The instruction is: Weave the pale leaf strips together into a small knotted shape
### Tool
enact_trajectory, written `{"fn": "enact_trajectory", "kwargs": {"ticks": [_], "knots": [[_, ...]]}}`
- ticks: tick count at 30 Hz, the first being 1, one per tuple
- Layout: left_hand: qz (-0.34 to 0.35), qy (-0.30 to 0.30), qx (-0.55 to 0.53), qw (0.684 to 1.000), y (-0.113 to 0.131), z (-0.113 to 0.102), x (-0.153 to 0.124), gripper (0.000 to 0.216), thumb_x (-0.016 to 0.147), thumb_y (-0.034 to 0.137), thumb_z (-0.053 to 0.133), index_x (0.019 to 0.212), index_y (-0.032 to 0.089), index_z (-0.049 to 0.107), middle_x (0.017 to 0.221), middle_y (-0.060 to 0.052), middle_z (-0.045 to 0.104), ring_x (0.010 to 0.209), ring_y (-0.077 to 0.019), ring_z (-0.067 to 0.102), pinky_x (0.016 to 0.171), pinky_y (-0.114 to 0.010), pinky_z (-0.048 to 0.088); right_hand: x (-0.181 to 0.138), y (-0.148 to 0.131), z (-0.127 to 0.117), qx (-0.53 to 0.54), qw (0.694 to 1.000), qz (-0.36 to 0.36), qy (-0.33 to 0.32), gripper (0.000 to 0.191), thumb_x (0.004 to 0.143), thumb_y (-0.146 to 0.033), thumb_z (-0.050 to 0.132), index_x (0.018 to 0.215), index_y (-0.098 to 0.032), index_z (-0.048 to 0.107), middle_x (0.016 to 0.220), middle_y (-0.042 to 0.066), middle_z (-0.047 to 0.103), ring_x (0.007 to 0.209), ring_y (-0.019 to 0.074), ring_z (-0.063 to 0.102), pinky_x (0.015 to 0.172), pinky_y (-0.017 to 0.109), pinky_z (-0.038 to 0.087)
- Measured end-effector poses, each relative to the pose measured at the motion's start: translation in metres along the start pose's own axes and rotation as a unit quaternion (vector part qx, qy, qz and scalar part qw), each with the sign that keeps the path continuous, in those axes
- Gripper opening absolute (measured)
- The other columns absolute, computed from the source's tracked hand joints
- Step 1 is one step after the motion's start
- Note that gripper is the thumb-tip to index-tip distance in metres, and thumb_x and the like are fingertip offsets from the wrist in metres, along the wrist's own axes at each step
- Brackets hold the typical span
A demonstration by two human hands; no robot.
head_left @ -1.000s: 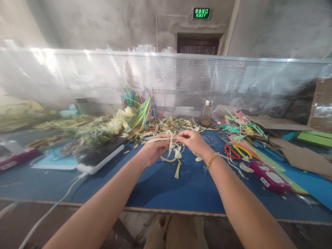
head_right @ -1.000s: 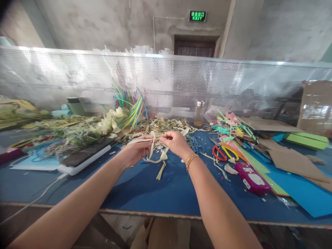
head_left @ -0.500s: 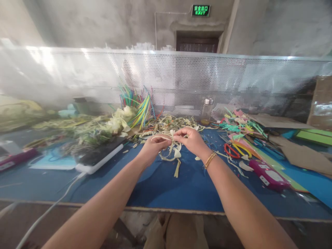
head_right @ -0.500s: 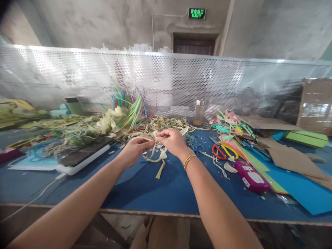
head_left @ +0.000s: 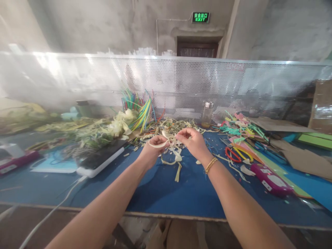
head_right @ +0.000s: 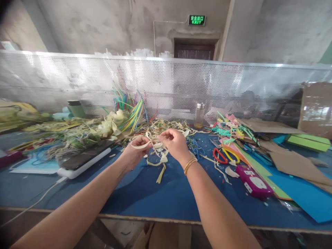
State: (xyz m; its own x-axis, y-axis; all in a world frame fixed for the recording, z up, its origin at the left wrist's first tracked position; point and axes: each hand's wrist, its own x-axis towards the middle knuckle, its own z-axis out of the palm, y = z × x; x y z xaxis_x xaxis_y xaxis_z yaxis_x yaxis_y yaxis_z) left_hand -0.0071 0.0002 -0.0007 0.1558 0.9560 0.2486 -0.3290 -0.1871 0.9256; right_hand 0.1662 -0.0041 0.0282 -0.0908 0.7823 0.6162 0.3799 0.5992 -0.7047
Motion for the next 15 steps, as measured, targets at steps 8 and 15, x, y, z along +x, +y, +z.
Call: {"fn": "enact_trajectory", "kwargs": {"ticks": [8, 15], "knots": [[0.062, -0.001, 0.01, 0.998, -0.003, -0.003, 0.003, 0.027, 0.055, 0.024, 0.08, 0.073, 0.016, 0.061, 0.071, 0.0, 0.065, 0.068, -0.012, 0.058, 0.068, -0.025, 0.043, -0.008, -0.002, 0.016, -0.097, 0.993, -0.03, -0.06, 0.021, 0.074, -0.04, 0.066, 0.067, -0.02, 0.066, 0.071, 0.002, 0.062, 0.068, 0.0136, 0.054, 0.067, 0.028, 0.042], [0.025, 0.016, 0.014, 0.999, 0.006, -0.001, 0.003, 0.021, 0.066, 0.033, 0.072, 0.08, 0.018, 0.067, 0.086, -0.004, 0.067, 0.079, -0.0148, 0.058, 0.066, -0.025, 0.04, -0.005, 0.001, 0.008, -0.06, 0.996, -0.012, -0.058, 0.008, 0.079, -0.028, 0.06, 0.077, -0.02, 0.061, 0.073, 0.0, 0.065, 0.067, 0.0126, 0.058, 0.065, 0.026, 0.044]]}}
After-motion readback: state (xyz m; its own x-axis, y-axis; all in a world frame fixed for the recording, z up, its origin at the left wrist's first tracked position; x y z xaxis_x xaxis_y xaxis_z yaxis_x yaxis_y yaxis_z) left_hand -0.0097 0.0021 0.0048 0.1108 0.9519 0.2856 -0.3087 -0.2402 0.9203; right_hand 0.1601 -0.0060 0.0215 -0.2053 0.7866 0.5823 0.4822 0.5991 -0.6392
